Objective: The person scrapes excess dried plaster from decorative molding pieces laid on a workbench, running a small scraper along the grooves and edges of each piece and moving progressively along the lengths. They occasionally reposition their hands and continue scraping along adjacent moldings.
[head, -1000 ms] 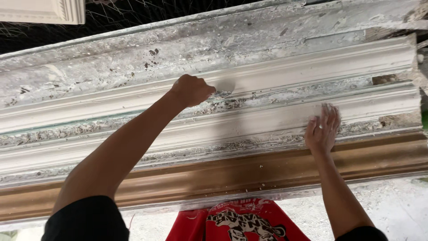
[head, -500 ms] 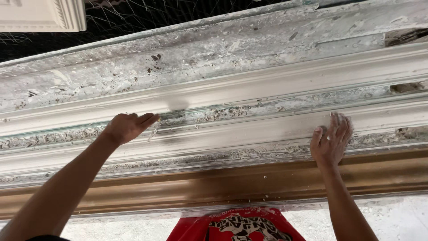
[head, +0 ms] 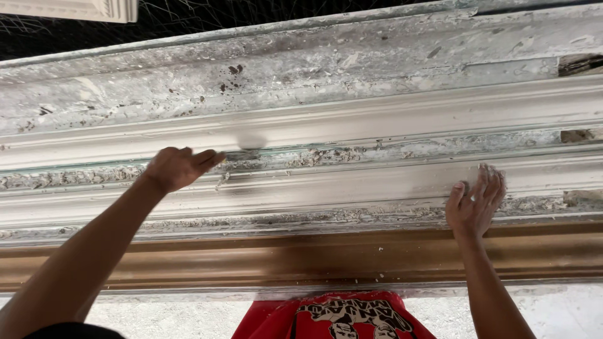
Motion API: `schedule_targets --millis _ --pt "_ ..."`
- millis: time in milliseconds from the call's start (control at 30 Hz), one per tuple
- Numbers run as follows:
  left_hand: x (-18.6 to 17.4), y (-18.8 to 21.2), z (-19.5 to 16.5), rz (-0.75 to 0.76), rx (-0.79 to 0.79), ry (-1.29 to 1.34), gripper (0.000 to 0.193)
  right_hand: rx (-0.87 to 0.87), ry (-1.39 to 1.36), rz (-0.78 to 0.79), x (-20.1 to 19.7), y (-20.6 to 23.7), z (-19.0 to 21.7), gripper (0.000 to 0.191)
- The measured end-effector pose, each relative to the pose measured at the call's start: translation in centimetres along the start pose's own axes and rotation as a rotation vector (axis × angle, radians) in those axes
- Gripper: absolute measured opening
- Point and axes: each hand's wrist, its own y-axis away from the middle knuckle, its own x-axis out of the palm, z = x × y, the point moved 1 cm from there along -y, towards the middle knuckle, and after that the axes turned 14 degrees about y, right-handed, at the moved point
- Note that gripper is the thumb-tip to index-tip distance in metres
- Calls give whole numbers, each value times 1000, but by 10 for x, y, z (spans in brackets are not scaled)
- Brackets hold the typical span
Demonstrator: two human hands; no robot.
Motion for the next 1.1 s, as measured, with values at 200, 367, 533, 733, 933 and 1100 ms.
schedule_targets --millis 200,367,533,733,933,1100 --pt "5 -5 -10 170 -60 -48 59 -22 -9 13 4 -1 -3 64" --pt "0 6 -16 -63 -24 -64 68 -44 -18 -37 5 -1 -5 62" --pt "23 -19 -31 -112 8 -25 66 -15 -9 -5 3 0 -3 65" --pt "19 -24 -33 -110 11 -18 67 -17 -19 -16 4 -3 -2 67" --pt "9 -96 -78 -160 83 -54 62 -12 -8 7 6 0 -5 68" --pt "-3 -110 -85 -189 97 -25 55 -9 -6 11 8 0 -9 66"
